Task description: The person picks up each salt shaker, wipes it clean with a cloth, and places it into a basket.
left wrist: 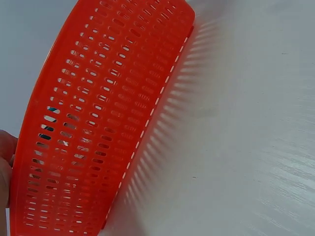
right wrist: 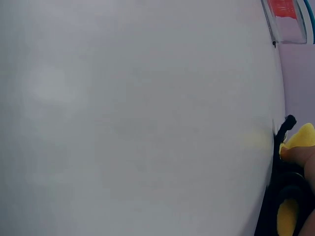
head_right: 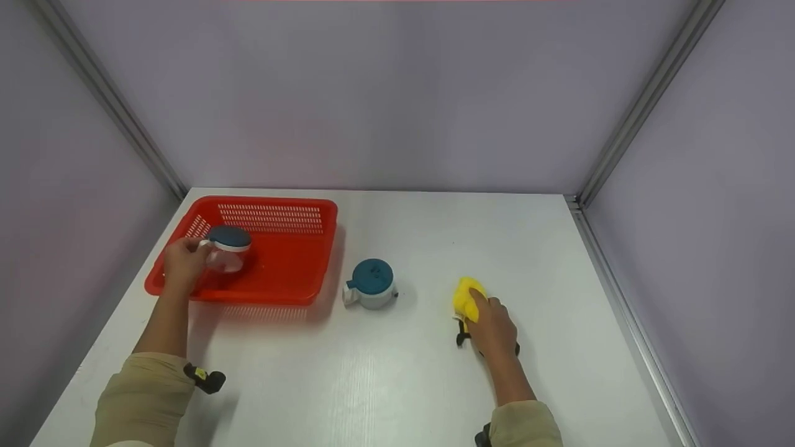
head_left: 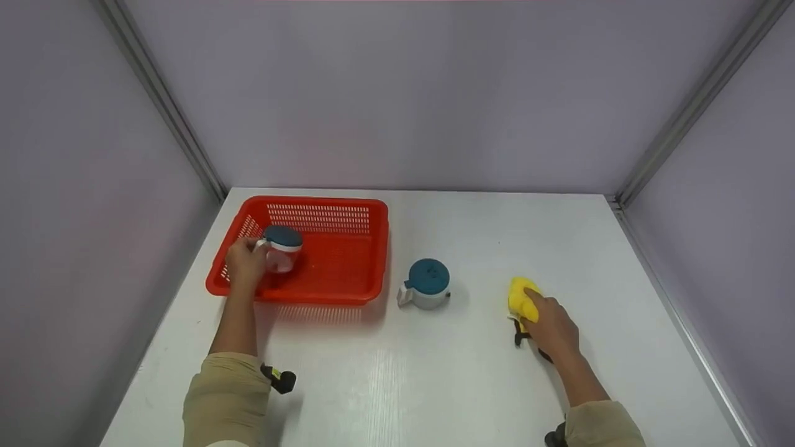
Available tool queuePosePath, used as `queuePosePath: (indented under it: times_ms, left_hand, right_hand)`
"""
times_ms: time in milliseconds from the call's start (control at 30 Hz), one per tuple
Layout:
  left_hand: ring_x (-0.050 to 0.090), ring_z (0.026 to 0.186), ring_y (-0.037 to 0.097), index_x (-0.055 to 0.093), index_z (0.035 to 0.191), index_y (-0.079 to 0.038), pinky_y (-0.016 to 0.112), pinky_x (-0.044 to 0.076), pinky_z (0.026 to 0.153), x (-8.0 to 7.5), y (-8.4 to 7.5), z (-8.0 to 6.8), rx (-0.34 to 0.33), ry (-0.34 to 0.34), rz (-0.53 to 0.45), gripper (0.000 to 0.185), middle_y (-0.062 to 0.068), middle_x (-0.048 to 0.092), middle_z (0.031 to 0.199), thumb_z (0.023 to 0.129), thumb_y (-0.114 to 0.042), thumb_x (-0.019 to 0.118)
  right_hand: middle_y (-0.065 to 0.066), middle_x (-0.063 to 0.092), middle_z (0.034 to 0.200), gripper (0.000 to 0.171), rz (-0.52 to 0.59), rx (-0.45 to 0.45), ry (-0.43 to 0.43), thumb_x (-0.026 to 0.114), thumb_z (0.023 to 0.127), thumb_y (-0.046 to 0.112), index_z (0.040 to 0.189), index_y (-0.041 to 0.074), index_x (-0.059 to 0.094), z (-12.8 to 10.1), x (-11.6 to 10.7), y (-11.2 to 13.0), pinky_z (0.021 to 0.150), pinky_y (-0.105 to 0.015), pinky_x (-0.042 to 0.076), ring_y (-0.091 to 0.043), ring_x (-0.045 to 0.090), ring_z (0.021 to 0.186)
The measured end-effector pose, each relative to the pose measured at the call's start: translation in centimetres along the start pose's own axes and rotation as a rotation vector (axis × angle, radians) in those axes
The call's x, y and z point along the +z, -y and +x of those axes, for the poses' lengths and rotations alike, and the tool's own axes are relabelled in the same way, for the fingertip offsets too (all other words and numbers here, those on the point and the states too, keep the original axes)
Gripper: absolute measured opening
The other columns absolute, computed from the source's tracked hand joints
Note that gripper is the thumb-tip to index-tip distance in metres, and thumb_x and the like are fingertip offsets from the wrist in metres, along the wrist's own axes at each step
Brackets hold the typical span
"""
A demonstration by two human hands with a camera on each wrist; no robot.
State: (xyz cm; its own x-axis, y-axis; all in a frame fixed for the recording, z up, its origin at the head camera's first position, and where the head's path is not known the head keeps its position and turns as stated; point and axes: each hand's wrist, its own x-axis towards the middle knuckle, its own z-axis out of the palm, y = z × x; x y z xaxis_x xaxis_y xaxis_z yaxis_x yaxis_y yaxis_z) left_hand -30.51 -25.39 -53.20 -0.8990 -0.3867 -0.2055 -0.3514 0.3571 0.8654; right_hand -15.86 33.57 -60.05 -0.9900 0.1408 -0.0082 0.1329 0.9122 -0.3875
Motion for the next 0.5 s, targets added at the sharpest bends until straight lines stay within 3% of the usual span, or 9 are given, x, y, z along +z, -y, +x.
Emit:
queuePosePath:
  times_ms: [333,500]
  left_hand:
    - [0.053,0.113,0.031,0.057,0.135,-0.005,0.043,0.051,0.100,-0.16,0.09,0.17,0.003,-0.011,0.051,0.043,0.015,0.059,0.131,0.097,-0.025,0.061]
    - [0.055,0.095,0.028,0.069,0.114,-0.005,0.036,0.053,0.081,-0.54,0.08,-0.15,0.020,-0.037,0.165,0.029,0.014,0.065,0.107,0.095,-0.026,0.065]
  right_hand:
    - [-0.022,0.057,0.121,0.067,0.006,-0.001,0.006,0.071,0.090,0.025,0.150,0.019,0.040,0.10,0.07,0.18,0.081,-0.055,0.052,-0.036,0.059,0.103]
    - [-0.021,0.057,0.119,0.067,0.003,0.006,0.009,0.070,0.091,0.024,0.150,0.019,0.040,0.23,0.14,0.24,0.083,-0.055,0.051,-0.036,0.059,0.102]
